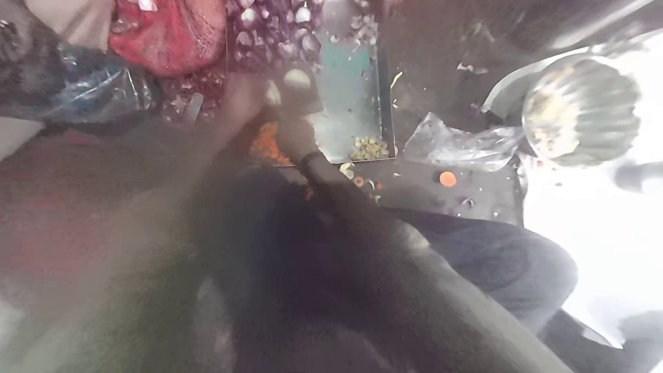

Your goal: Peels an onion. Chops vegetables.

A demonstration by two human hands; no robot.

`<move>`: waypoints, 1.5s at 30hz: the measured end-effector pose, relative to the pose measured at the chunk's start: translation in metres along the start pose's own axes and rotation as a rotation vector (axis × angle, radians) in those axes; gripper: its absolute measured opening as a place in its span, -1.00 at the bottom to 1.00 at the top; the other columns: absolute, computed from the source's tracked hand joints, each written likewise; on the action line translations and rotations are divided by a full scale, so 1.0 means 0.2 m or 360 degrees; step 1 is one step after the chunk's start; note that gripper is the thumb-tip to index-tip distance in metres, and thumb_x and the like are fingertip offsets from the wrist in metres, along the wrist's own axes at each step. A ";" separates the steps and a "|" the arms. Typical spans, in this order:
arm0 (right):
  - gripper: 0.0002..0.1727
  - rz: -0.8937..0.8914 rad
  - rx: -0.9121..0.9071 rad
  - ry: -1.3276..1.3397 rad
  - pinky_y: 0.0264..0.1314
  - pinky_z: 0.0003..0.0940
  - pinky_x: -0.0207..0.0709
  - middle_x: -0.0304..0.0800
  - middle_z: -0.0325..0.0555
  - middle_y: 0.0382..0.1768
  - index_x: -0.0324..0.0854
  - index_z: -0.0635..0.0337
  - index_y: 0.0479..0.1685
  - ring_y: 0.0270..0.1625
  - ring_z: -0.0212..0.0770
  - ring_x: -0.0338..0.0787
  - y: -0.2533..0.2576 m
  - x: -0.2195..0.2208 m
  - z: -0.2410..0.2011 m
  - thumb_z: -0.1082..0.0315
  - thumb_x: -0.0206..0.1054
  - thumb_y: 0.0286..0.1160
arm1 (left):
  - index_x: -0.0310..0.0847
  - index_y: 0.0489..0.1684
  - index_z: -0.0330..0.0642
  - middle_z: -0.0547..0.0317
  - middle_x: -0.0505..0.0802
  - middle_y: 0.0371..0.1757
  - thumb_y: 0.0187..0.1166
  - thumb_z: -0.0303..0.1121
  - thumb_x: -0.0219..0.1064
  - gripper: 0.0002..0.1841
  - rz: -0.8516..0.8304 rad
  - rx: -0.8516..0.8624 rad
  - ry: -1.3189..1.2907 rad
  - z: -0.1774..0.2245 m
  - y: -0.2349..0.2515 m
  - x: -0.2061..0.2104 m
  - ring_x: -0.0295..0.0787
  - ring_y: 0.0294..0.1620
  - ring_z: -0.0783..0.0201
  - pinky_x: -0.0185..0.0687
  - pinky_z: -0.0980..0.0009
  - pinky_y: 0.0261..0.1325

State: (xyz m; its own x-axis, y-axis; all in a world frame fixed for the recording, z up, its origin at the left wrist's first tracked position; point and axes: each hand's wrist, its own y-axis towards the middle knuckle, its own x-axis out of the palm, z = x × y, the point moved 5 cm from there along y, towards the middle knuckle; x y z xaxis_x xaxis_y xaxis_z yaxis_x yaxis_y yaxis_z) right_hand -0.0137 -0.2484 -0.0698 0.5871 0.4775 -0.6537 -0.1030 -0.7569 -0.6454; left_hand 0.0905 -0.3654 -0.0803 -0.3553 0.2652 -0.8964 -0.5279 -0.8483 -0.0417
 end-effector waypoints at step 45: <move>-0.54 0.0332 -0.0193 0.0146 0.07 0.25 0.70 0.78 0.30 0.10 0.55 0.36 0.31 0.15 0.25 0.84 -0.08 0.13 0.06 0.12 0.05 0.83 | 0.83 0.20 -0.22 -0.18 0.90 0.19 0.61 -0.30 0.43 -0.70 0.0058 0.0016 -0.0122 -0.04 -0.04 -0.02 0.81 0.32 -0.19 0.51 -0.22 0.52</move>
State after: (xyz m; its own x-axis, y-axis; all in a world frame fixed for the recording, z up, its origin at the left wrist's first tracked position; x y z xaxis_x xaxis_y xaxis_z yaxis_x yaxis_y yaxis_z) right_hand -0.0063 -0.2179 -0.0823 0.6341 0.2674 -0.7255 -0.1356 -0.8853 -0.4447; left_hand 0.1022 -0.3639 -0.0811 -0.4323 0.2688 -0.8607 -0.5213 -0.8534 -0.0048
